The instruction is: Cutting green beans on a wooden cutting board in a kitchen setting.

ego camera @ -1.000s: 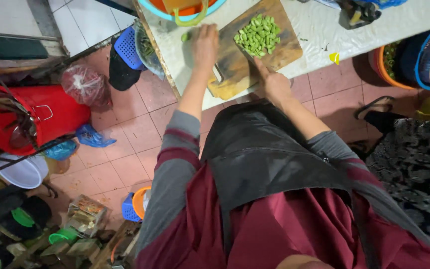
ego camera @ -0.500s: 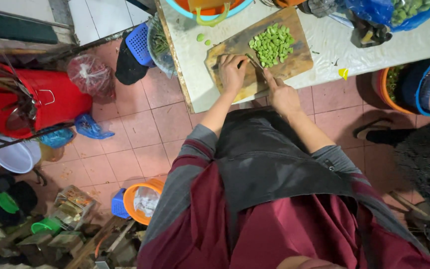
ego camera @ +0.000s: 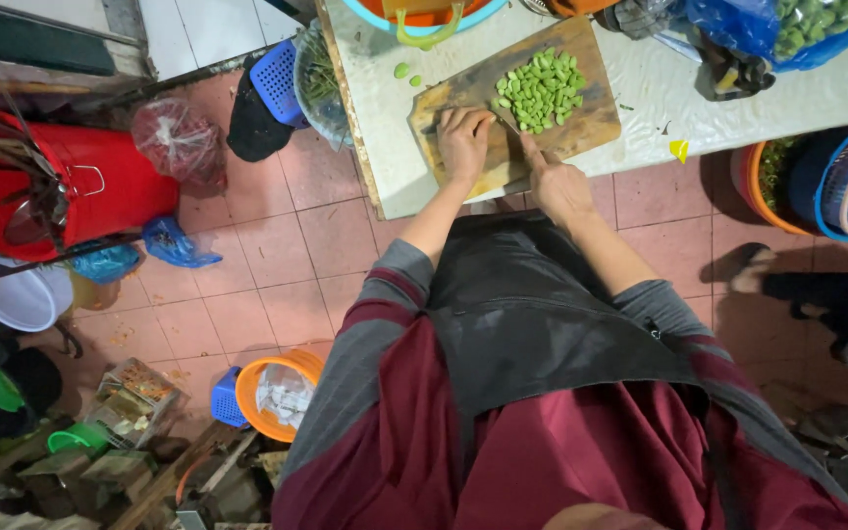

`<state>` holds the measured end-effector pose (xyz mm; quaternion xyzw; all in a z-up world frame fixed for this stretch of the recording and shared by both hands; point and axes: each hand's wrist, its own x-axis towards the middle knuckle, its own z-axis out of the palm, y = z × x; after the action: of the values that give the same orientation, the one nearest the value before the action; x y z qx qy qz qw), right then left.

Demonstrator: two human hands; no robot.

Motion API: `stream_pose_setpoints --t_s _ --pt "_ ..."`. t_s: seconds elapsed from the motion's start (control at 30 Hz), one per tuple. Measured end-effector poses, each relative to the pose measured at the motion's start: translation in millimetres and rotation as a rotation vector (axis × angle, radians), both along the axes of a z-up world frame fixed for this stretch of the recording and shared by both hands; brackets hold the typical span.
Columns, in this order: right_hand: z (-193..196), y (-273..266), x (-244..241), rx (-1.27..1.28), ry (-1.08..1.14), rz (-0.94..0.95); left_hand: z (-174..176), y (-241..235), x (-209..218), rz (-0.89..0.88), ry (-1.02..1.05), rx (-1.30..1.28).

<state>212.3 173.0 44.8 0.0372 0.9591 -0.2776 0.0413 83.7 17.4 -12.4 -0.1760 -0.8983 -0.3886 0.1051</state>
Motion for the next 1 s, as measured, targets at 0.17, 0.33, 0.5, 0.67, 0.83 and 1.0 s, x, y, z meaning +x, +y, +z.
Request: stream_pose_setpoints --t_s 0.17,0.33,0.5,0.67,0.83,1.0 --pt "-5.8 4.6 2.1 -0.186 -0.075 -0.112 -29.2 -15.3 -19.3 0.020 0.050 -0.106" --pt "12.0 -2.7 -4.6 -0.167 -0.050 -0.074 -19.9 -60.2 -78.1 0.149 0.209 -0.219" --pt "-21.6 -5.8 -14.7 -0.120 0.116 0.002 -37.3 -93.8 -115.2 0.040 -0.053 -0.320" --pt "-15.6 8.1 -9.7 -0.037 -0.051 -0.094 -2.9 -66.1 -101.2 0.090 -0.153 -0.175" --pt "3.4 3.6 2.0 -0.134 0.057 -0.071 -10.9 -26.5 -29.3 -0.139 -0.073 0.027" --pt "6.1 -4.2 4.8 -0.009 -0.004 -0.059 9.2 -9.3 -8.5 -0.108 -0.106 0.122"
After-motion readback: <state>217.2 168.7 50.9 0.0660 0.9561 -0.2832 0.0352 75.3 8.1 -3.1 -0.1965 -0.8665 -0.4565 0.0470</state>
